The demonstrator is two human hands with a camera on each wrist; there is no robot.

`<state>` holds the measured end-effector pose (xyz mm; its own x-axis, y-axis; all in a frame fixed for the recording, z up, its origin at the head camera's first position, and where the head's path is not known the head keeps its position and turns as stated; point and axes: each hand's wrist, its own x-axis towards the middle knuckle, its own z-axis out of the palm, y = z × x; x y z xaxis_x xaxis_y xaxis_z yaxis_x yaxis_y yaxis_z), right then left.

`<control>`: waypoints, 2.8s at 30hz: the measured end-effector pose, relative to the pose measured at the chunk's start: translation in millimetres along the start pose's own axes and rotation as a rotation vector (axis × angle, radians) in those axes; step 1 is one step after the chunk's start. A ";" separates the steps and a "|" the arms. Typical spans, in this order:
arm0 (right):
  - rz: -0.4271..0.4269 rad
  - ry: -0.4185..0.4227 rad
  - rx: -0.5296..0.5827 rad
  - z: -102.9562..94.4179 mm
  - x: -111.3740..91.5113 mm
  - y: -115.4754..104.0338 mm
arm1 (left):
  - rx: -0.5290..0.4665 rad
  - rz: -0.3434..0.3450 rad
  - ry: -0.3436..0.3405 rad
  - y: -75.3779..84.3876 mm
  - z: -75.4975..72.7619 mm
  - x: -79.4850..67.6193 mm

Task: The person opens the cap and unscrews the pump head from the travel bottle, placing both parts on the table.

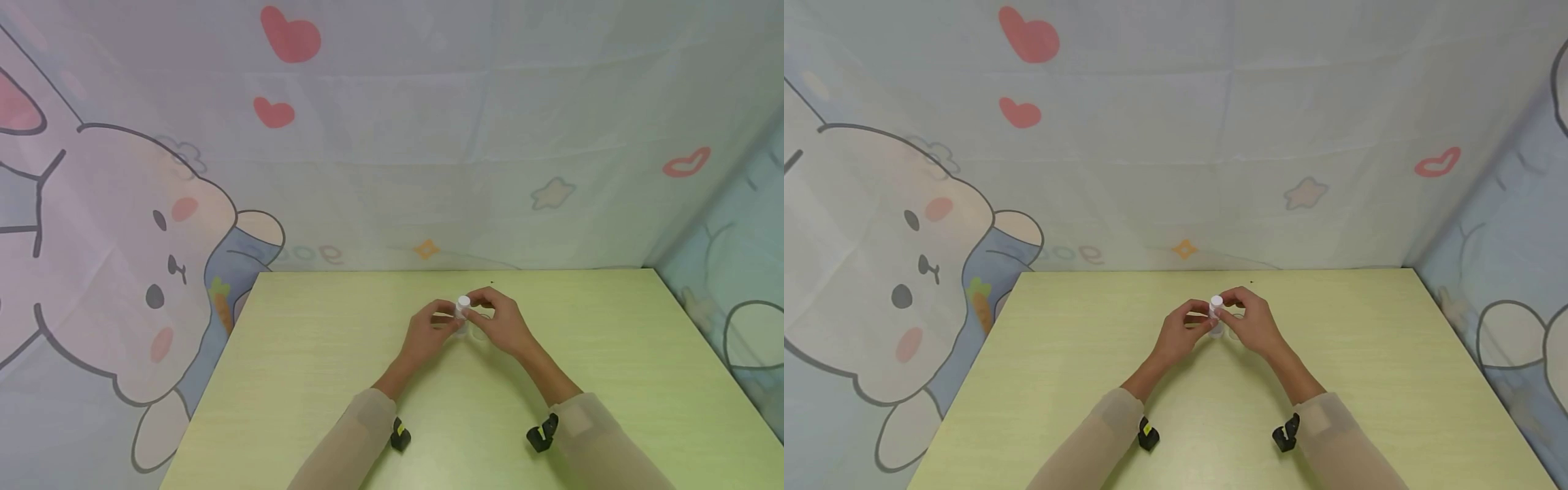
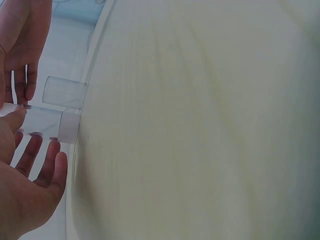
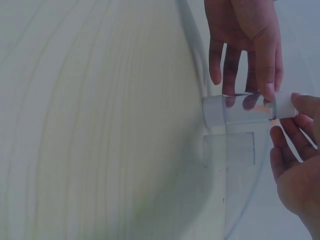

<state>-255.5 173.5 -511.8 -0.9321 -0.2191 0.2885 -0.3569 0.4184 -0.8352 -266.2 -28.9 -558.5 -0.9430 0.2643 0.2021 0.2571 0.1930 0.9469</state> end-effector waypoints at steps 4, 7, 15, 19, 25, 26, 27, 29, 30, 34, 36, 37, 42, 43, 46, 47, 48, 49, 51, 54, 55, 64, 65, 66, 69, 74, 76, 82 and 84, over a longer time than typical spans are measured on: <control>-0.004 0.004 -0.002 0.7 0.0 1.1 | 0.001 -0.004 -0.003 0.5 -0.2 -0.3; -0.004 0.004 -0.006 0.9 0.1 1.0 | -0.001 -0.004 -0.003 1.0 -0.4 -0.2; -0.013 0.008 -0.010 1.5 0.1 1.5 | 0.000 -0.006 -0.005 1.8 -0.2 -0.8; -0.004 0.003 -0.002 1.3 -0.2 1.4 | -0.002 -0.013 -0.005 1.7 -0.2 -1.1; 0.003 0.009 -0.010 0.8 -0.5 2.1 | 0.004 -0.009 -0.006 0.4 -0.1 -0.7; 0.001 0.011 -0.011 0.9 -0.5 2.0 | 0.004 -0.010 -0.006 0.8 0.0 -0.8; 0.001 0.014 -0.010 1.0 -0.5 1.8 | 0.004 -0.009 -0.006 1.2 0.0 -0.8; 0.000 0.020 -0.007 1.4 -0.4 1.5 | 0.004 -0.008 -0.004 2.0 0.0 -1.0; 0.002 0.023 -0.007 1.6 -0.4 1.3 | 0.003 -0.008 -0.003 2.3 -0.1 -1.1; 0.014 0.032 0.009 3.0 -0.4 0.7 | 0.001 -0.007 0.000 2.2 0.2 -1.6; 0.021 0.033 0.012 3.4 -0.5 1.1 | -0.001 -0.009 0.000 1.8 0.3 -1.7; 0.023 0.032 0.012 3.6 -0.5 1.2 | -0.002 -0.010 0.000 1.7 0.4 -1.7; 0.026 0.029 0.009 3.6 -0.8 1.6 | 0.000 -0.013 0.000 1.7 0.4 -1.5; 0.025 0.028 0.007 3.5 -0.8 1.6 | 0.001 -0.013 0.000 1.7 0.3 -1.5; 0.025 0.021 0.002 3.1 -0.6 1.3 | 0.003 -0.013 -0.001 2.1 0.1 -1.5; 0.026 0.019 0.001 2.9 -0.6 1.1 | 0.004 -0.014 -0.002 2.3 0.1 -1.6; 0.027 0.016 -0.002 2.8 -0.6 1.0 | 0.005 -0.015 -0.002 2.7 0.1 -1.6; 0.026 0.014 -0.005 2.7 -0.6 1.1 | 0.005 -0.016 -0.002 3.0 0.0 -1.8; 0.018 0.008 -0.009 2.2 -1.1 0.4 | 0.002 -0.017 -0.004 3.8 0.0 -2.0; 0.005 0.001 -0.016 1.4 -1.4 -0.1 | -0.005 -0.019 -0.010 4.2 -0.3 -2.2; 0.000 -0.001 -0.019 1.0 -1.5 -0.1 | -0.008 -0.018 -0.011 4.3 -0.4 -2.2; -0.017 -0.015 -0.028 0.2 -1.5 0.8 | -0.011 -0.013 -0.014 3.4 -0.5 -2.3; -0.019 -0.015 -0.026 0.3 -1.5 0.7 | -0.012 -0.015 -0.014 3.5 -0.4 -2.5; -0.020 -0.016 -0.026 0.5 -1.4 0.8 | -0.012 -0.018 -0.014 3.6 -0.3 -2.6; -0.023 -0.013 -0.026 0.9 -1.4 1.1 | -0.012 -0.020 -0.009 3.6 0.2 -2.9; -0.031 -0.008 -0.032 1.0 -2.3 0.6 | -0.012 -0.014 -0.011 4.1 -0.1 -3.6; -0.033 -0.008 -0.028 1.0 -2.3 -0.1 | -0.012 -0.012 -0.013 4.2 -0.6 -3.7; -0.054 0.005 -0.021 1.3 -0.3 -1.0 | -0.012 -0.007 -0.013 3.9 -0.9 -3.0; -0.055 0.014 -0.020 1.4 0.5 -0.9 | -0.014 -0.011 -0.012 4.0 -0.7 -2.9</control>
<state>-255.5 171.9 -511.6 -0.9116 -0.2305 0.3405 -0.4090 0.4235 -0.8083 -262.6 -29.5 -555.1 -0.9432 0.2736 0.1883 0.2433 0.1830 0.9525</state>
